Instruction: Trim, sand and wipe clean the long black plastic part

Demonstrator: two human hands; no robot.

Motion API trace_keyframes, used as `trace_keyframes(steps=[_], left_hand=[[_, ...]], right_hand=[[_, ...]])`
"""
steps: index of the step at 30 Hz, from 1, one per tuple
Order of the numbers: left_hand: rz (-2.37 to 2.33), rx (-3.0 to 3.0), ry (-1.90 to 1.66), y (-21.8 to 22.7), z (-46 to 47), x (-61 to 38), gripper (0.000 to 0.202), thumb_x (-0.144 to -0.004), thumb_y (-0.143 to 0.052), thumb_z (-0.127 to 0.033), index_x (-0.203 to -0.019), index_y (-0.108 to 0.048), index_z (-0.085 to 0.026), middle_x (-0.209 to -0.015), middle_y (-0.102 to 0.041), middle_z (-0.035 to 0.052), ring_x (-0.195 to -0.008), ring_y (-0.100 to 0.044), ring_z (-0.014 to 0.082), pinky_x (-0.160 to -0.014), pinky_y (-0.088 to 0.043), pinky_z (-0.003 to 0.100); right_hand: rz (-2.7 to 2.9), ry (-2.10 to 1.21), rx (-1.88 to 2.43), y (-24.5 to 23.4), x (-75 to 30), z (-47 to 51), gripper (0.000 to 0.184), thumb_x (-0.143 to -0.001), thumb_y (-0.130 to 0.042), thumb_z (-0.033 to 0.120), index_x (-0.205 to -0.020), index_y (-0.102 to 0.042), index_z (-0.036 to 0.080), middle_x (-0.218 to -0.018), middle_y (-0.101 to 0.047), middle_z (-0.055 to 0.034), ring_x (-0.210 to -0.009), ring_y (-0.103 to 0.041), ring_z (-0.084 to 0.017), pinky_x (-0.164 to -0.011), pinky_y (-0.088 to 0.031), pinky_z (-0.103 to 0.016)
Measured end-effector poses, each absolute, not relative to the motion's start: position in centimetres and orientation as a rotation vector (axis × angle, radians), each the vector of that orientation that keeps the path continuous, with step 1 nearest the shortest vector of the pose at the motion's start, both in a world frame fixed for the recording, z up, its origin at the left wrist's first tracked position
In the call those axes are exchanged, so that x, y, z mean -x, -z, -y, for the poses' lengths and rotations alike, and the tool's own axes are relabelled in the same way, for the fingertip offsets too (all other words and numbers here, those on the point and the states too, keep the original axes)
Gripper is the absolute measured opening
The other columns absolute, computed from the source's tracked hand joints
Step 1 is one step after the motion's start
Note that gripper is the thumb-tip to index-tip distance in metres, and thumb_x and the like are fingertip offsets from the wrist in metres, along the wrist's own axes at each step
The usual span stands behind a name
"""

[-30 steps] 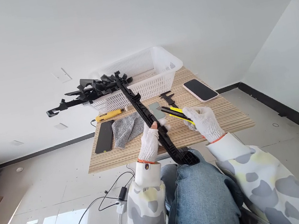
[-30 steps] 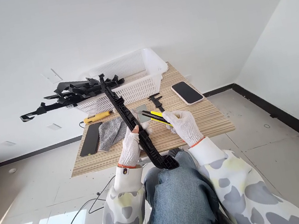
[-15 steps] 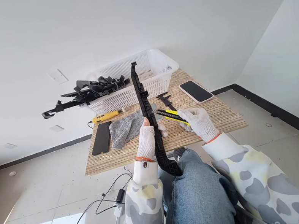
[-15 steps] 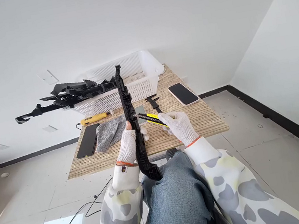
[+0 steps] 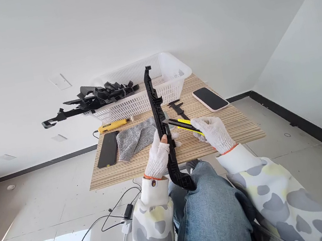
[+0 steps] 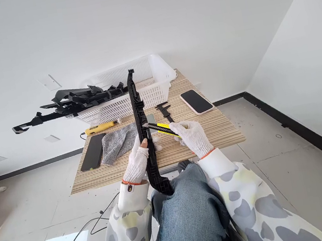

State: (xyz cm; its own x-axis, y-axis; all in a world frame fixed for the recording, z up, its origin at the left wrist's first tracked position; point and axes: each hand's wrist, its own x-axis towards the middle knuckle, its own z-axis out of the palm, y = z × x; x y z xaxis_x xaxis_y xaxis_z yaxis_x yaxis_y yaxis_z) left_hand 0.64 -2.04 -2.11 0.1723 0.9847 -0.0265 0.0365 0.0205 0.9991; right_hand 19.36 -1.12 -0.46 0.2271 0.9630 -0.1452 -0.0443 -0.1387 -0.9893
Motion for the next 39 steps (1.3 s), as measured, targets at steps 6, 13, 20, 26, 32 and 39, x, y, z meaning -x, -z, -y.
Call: trace_keyframes(steps=[6,13,20,26,32,39], left_hand=[[-1.266,-1.497,-0.944,1.5,2.7,-0.2,0.051,-0.099,-0.045,-0.052,-0.141,-0.050,-0.025,-0.104,-0.077,0.0030,-0.072,-0.067,0.0150,-0.068,-0.049,0.027],[-1.396,-1.581,-0.922,0.8,2.8,0.0,0.055,-0.095,-0.049,-0.041,-0.147,-0.049,-0.023,-0.100,-0.078,0.0027,-0.088,-0.069,0.0193,-0.088,-0.051,0.031],[-1.444,-1.565,-0.904,0.8,2.8,-0.2,0.058,-0.092,-0.052,-0.035,-0.149,-0.050,-0.025,-0.106,-0.077,0.0030,-0.090,-0.067,0.0190,-0.089,-0.052,0.032],[-1.434,-1.557,-0.922,0.8,2.8,-0.1,0.058,-0.094,-0.052,-0.036,-0.151,-0.049,-0.026,-0.122,-0.073,0.0035,-0.108,-0.066,0.0216,-0.099,-0.050,0.034],[-1.401,-1.514,-0.950,1.3,2.5,0.1,0.060,-0.093,-0.056,-0.040,-0.152,-0.049,-0.027,-0.122,-0.073,0.0039,-0.111,-0.066,0.0224,-0.102,-0.049,0.034],[-1.337,-1.487,-0.959,1.3,2.4,-0.1,0.063,-0.094,-0.055,-0.043,-0.154,-0.045,-0.027,-0.108,-0.076,0.0020,-0.098,-0.067,0.0200,-0.095,-0.051,0.033]], right_hand=[[1.007,-1.158,1.413,1.2,-19.6,1.0,0.039,-0.059,-0.072,0.054,-0.060,-0.065,0.016,-0.041,-0.052,0.0008,-0.035,-0.038,-0.007,-0.034,-0.025,-0.020],[1.133,-1.172,1.435,1.8,-20.1,0.8,0.039,-0.056,-0.076,0.053,-0.060,-0.070,0.015,-0.046,-0.057,-0.0017,-0.041,-0.044,-0.010,-0.038,-0.031,-0.022],[1.297,-1.086,1.433,2.5,-20.4,0.6,0.045,-0.060,-0.079,0.060,-0.065,-0.074,0.015,-0.050,-0.059,-0.0019,-0.047,-0.048,-0.013,-0.042,-0.036,-0.024],[1.502,-0.983,1.445,2.8,-21.0,0.3,0.045,-0.065,-0.078,0.060,-0.076,-0.078,0.016,-0.060,-0.067,-0.0028,-0.055,-0.057,-0.016,-0.052,-0.042,-0.028],[1.609,-0.982,1.347,2.3,-21.3,0.8,0.042,-0.068,-0.078,0.051,-0.091,-0.081,0.016,-0.080,-0.077,-0.0071,-0.073,-0.069,-0.022,-0.070,-0.051,-0.032],[1.566,-0.916,1.333,2.0,-20.8,1.2,0.039,-0.074,-0.073,0.048,-0.095,-0.082,0.016,-0.083,-0.078,-0.0075,-0.079,-0.071,-0.024,-0.073,-0.054,-0.033]])
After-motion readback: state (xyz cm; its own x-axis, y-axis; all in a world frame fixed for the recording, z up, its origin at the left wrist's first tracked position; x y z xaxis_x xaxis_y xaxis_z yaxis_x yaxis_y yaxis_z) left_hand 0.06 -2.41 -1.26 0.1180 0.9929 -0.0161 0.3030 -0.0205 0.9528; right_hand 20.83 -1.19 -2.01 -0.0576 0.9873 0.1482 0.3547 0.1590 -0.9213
